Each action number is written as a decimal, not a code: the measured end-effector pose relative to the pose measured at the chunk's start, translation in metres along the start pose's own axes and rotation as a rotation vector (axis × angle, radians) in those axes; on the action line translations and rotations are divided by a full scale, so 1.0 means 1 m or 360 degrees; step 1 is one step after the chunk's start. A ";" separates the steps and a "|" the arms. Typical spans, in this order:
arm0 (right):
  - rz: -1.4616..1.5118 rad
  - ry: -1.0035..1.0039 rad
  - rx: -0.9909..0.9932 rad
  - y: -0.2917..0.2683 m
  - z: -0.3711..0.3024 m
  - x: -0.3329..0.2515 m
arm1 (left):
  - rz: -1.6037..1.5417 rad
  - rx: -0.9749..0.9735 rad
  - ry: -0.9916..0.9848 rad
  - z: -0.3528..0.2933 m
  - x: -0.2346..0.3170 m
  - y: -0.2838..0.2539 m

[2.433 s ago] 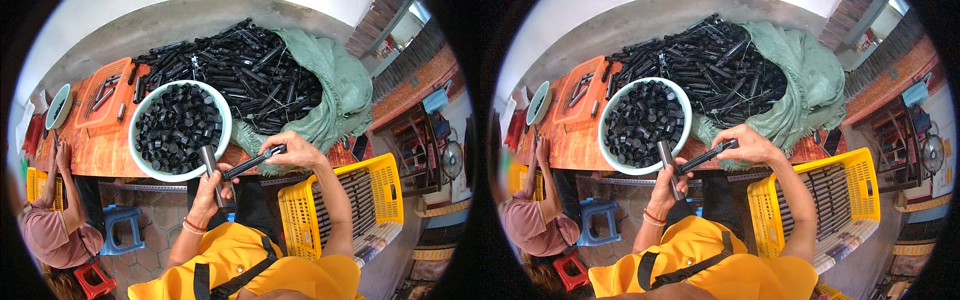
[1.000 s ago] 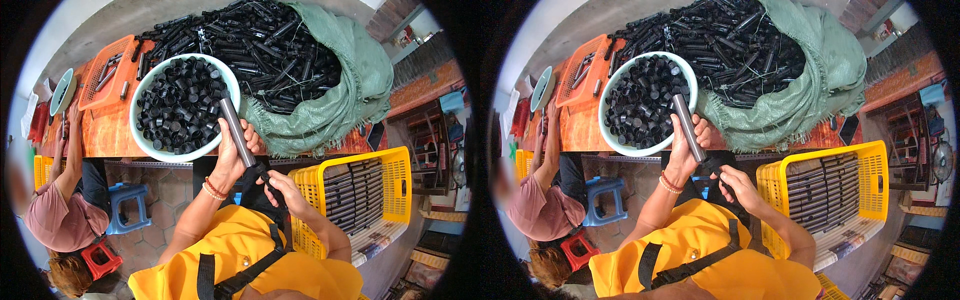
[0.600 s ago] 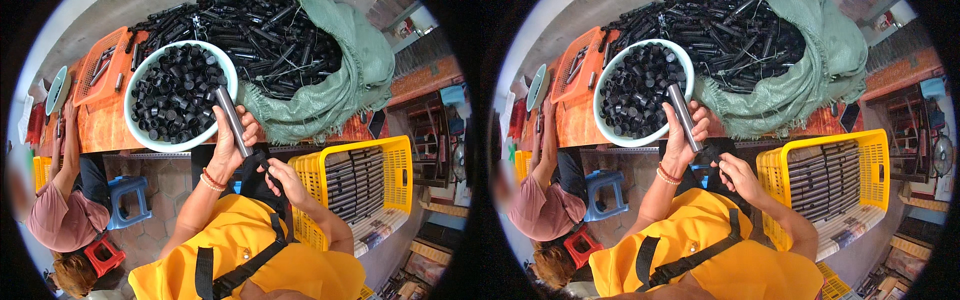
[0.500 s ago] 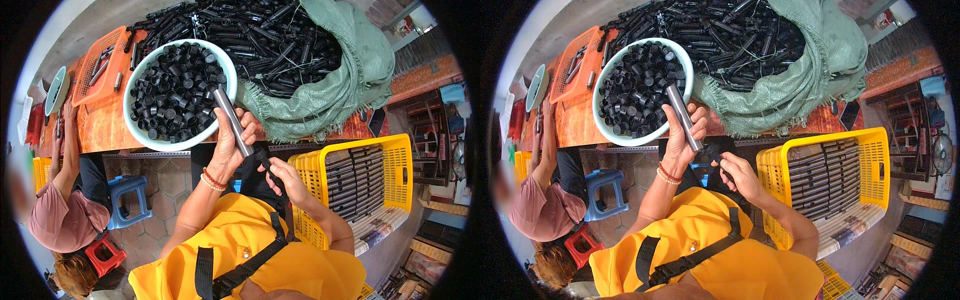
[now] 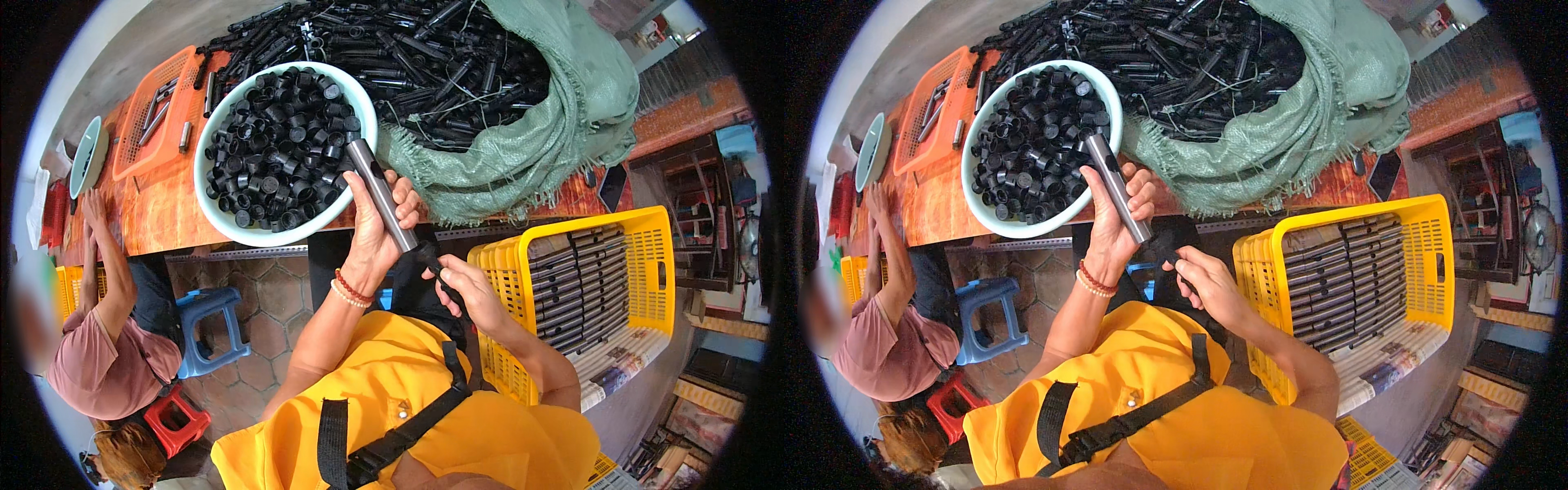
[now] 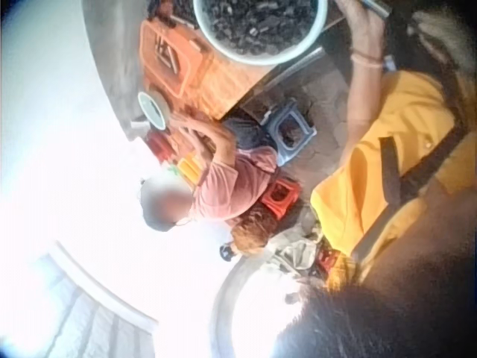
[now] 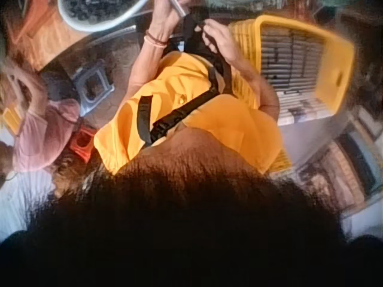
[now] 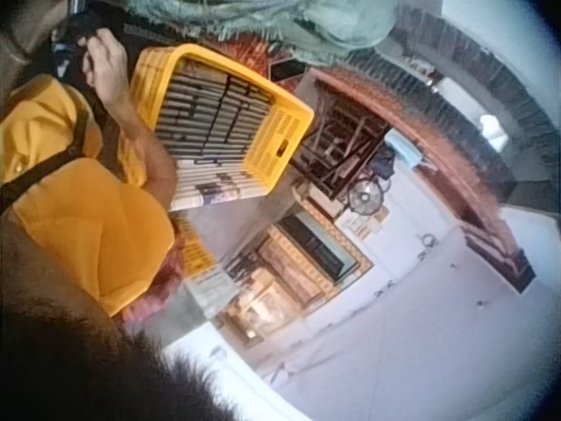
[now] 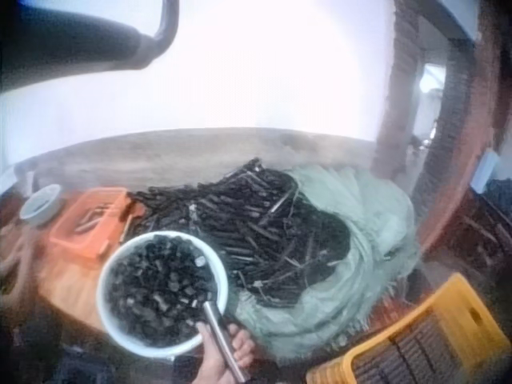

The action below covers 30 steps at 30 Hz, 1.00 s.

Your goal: The person repeatedly picks a black cap from a bowl and screws it onto a metal rod held in the other hand. After each assembly, the completed unit is placed into a yellow basket. The process continues with multiple units.

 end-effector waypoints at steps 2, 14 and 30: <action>0.0019 0.0020 0.0006 0.001 0.000 0.002 | 0.0099 0.0066 0.0069 0.000 -0.001 -0.004; 0.0200 0.0092 0.0030 0.002 0.009 0.010 | 0.0424 0.0134 0.0146 -0.002 -0.003 0.006; 0.0167 0.0049 0.0096 0.007 0.011 0.006 | 0.0490 -0.0008 0.0076 -0.010 -0.018 0.013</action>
Point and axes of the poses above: each hand's wrist, its own z-axis towards the middle knuckle, its own y-axis out of the palm, x = y × z, the point moved 5 cm from there along z, towards the middle knuckle, and after that the axes turned 8 degrees about -x, right-handed, at the moved point
